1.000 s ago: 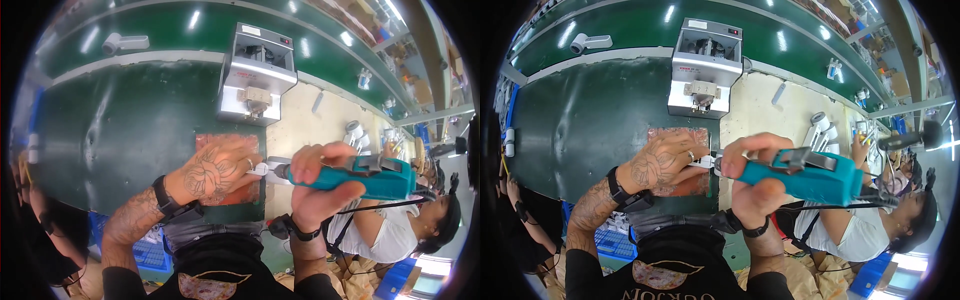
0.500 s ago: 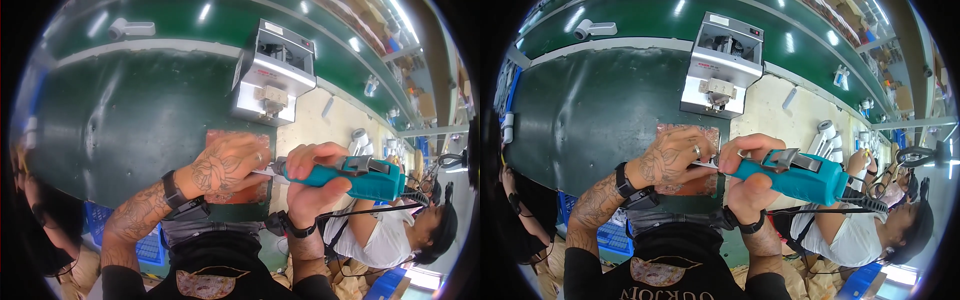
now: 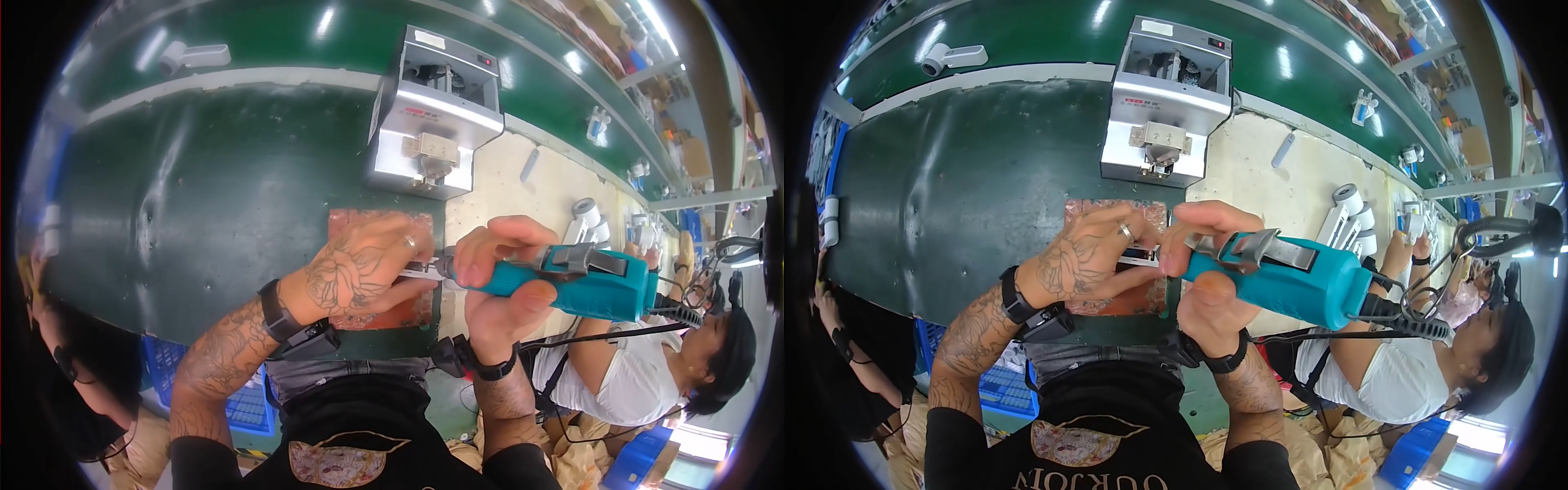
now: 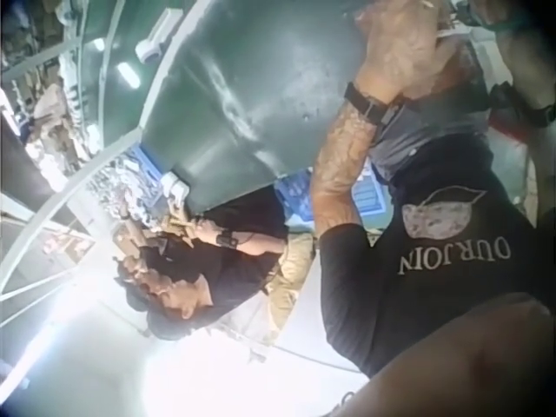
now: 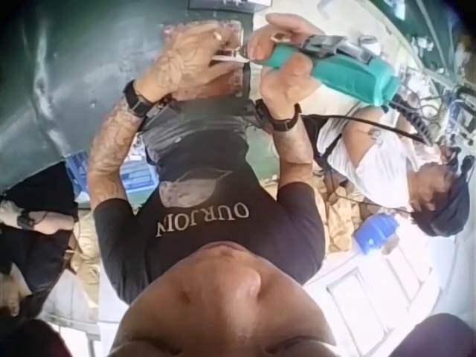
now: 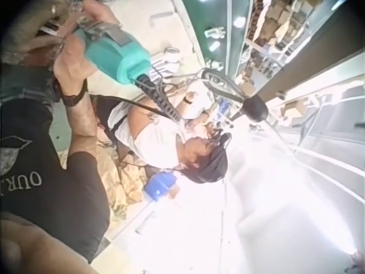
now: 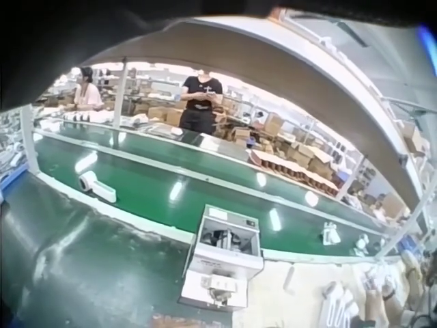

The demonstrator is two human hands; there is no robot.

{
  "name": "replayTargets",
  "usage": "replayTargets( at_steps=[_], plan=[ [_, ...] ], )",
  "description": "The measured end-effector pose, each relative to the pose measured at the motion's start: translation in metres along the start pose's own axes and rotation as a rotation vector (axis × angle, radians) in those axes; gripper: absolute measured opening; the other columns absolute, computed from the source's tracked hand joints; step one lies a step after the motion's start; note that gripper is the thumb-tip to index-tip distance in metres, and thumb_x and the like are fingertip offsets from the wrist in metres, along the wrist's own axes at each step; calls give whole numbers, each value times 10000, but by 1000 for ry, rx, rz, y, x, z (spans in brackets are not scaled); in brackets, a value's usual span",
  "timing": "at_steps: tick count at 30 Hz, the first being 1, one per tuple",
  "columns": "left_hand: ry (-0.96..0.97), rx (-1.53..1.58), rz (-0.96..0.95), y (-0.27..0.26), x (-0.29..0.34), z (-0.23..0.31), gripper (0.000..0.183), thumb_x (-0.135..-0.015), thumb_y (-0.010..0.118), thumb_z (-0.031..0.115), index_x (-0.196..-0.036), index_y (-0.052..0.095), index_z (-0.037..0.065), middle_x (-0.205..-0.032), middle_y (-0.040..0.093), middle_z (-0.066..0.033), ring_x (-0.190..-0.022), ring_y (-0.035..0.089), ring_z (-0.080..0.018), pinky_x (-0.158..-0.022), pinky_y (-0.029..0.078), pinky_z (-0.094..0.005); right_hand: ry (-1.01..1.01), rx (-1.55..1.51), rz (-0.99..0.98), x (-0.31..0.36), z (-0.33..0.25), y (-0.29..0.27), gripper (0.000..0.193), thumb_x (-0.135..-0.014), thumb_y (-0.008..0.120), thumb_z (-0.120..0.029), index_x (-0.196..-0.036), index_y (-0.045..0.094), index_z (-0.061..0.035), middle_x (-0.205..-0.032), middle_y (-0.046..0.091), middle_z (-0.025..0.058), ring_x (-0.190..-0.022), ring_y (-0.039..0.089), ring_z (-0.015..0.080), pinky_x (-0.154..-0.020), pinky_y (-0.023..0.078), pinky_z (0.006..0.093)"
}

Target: The person assembles portable fans by using a power screwdriver to drive a screw into the handle, then snaps a battery cover onto the casing before placing the completed unit on the workbench.

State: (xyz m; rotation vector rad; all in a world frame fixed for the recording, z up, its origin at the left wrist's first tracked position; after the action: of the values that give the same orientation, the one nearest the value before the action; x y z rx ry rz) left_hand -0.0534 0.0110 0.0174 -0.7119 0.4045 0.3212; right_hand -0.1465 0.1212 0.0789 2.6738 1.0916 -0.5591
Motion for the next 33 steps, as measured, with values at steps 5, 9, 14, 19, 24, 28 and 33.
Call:
replayTargets(
  at_steps=[5,9,14,19,24,28,33],
  plan=[
    [95,-26,81,1,1,0,296,-799,794,210,-1018,672,54,-957,647,-109,-977,634,-334,-821,527,-428,-2,-5,12,0,-3,3,750,-925,510,-737,-1120,514,-13,-652,492,25,-550,484,151,-540,422,315],
    [-37,19,44,-1,-2,3,285,-809,791,230,-1014,697,56,-965,653,-88,-936,612,-316,-826,524,-417,-10,-166,25,-8,-6,-5,685,-930,504,-734,-1030,509,-56,-660,485,25,-550,466,152,-525,401,307],
    [-20,-67,61,-9,-12,-7,287,-818,789,255,-1022,711,68,-967,648,-62,-881,588,-289,-812,524,-403,-74,-183,26,-38,-12,-8,640,-949,525,-691,-1011,550,-54,-682,498,31,-574,468,161,-550,396,317],
    [-76,-47,57,-15,-8,-7,308,-833,779,283,-1072,727,97,-1013,641,-44,-936,602,-256,-849,519,-374,-37,-38,75,-72,-1,6,614,-1015,534,-564,-1082,588,43,-693,528,63,-650,572,208,-640,476,351],
    [-34,-73,39,-15,1,-14,346,-835,778,289,-1122,709,108,-1079,660,-55,-988,608,-265,-896,507,-400,-35,-48,36,-90,22,21,532,-1026,566,-483,-1073,582,47,-712,549,72,-647,585,204,-622,485,335],
    [-58,-52,6,-12,1,-16,418,-825,792,291,-1190,695,113,-1158,682,-52,-1033,610,-268,-931,496,-402,-70,-61,5,-93,33,25,469,-1016,603,-443,-1016,568,25,-709,561,72,-630,580,194,-602,483,329],
    [-56,-67,8,-11,2,-14,422,-832,781,299,-1193,678,105,-1140,677,-53,-1064,592,-270,-941,494,-415,-93,-77,-29,-87,36,27,438,-1016,606,-429,-983,557,5,-693,561,69,-619,577,190,-589,479,323]
  ],
)
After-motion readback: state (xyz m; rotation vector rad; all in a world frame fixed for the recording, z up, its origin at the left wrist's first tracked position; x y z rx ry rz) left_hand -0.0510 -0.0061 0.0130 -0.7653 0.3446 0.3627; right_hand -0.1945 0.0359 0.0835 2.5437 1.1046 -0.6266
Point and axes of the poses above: each hand's wrist, its own x-axis away from the middle knuckle, its own y-axis out of the palm, z = x × y, the point moved 4 cm from there along -x, towards the middle knuckle
